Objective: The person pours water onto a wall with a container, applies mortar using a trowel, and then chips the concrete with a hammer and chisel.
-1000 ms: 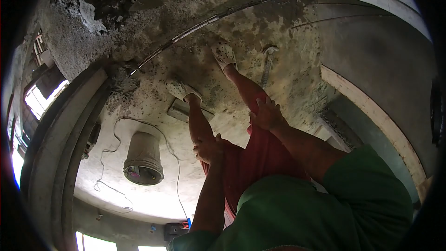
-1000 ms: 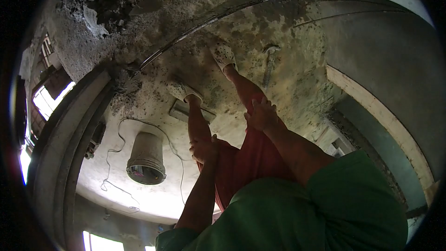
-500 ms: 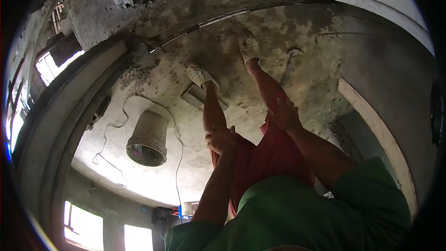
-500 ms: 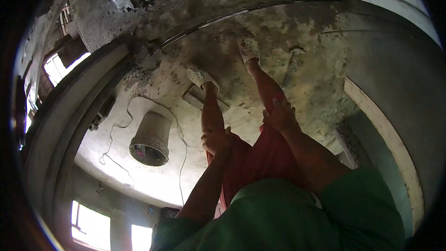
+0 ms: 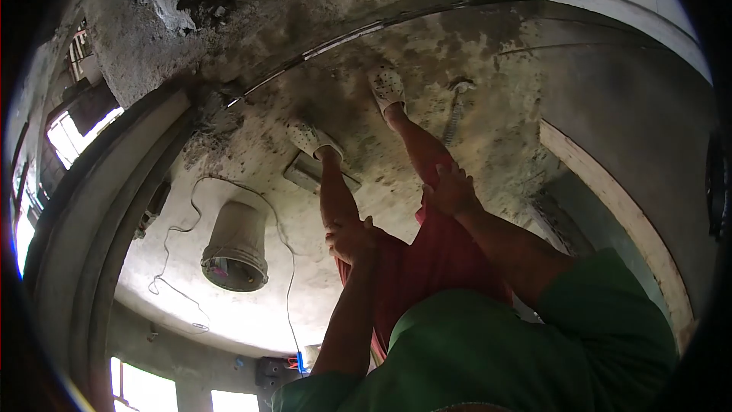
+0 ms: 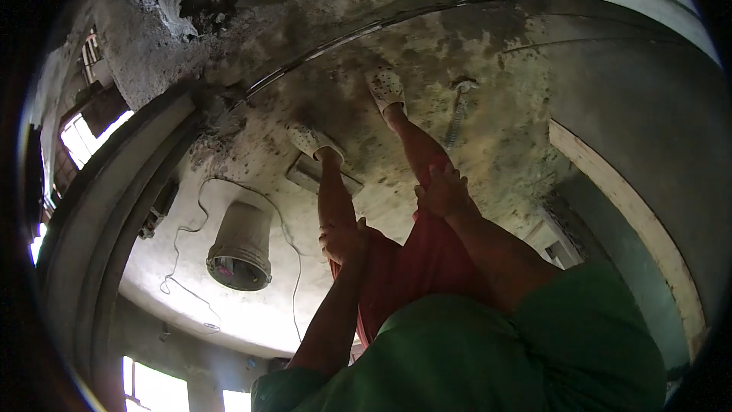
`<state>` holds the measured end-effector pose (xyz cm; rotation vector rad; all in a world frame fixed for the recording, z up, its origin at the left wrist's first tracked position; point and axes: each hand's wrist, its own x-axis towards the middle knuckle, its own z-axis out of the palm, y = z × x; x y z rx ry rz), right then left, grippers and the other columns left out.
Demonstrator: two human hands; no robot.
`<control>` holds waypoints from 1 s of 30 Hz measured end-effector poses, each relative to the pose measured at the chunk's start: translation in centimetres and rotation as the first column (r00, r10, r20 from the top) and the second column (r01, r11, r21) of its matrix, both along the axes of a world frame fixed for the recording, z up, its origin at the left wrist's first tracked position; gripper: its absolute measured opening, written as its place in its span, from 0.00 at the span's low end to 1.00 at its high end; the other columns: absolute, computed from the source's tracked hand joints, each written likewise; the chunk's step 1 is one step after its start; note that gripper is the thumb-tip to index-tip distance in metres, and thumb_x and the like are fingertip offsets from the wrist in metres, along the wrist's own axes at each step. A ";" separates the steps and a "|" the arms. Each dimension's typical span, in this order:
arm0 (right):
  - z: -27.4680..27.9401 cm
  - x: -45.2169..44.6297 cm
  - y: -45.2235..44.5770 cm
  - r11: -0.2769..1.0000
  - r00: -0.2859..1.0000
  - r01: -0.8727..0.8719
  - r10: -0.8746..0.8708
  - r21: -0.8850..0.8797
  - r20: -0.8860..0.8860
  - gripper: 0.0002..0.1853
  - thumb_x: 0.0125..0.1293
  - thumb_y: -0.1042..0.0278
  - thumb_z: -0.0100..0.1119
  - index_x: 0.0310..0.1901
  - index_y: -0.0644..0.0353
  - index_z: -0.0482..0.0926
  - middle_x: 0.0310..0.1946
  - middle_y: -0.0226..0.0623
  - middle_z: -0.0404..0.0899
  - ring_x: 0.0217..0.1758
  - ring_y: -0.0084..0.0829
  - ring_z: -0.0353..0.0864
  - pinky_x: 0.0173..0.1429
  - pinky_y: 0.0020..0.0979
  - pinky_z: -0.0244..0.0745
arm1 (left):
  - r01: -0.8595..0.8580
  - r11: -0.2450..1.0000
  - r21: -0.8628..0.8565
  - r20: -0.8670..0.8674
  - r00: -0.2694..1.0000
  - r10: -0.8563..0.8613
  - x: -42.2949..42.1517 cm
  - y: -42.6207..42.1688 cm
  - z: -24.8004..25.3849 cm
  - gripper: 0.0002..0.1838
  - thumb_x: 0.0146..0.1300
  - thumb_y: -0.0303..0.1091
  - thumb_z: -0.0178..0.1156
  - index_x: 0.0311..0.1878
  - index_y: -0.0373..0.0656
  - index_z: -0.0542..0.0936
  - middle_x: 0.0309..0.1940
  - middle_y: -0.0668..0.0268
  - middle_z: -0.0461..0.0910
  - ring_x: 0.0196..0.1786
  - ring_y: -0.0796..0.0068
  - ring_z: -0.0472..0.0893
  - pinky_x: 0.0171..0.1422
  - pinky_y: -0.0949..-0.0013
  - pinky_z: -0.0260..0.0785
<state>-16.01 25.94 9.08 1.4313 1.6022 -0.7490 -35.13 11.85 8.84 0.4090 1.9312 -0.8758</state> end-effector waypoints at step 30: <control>-0.1 0.4 0.1 0.999 0.999 -0.040 0.040 0.018 -0.035 0.36 0.61 0.45 0.63 0.65 0.62 0.73 0.67 0.52 0.64 0.68 0.57 0.70 0.67 0.61 0.68 | -0.002 1.000 -0.007 0.004 1.000 0.002 0.2 0.1 -0.1 0.44 0.59 0.67 0.65 0.68 0.43 0.71 0.71 0.49 0.65 0.65 0.48 0.73 0.59 0.47 0.75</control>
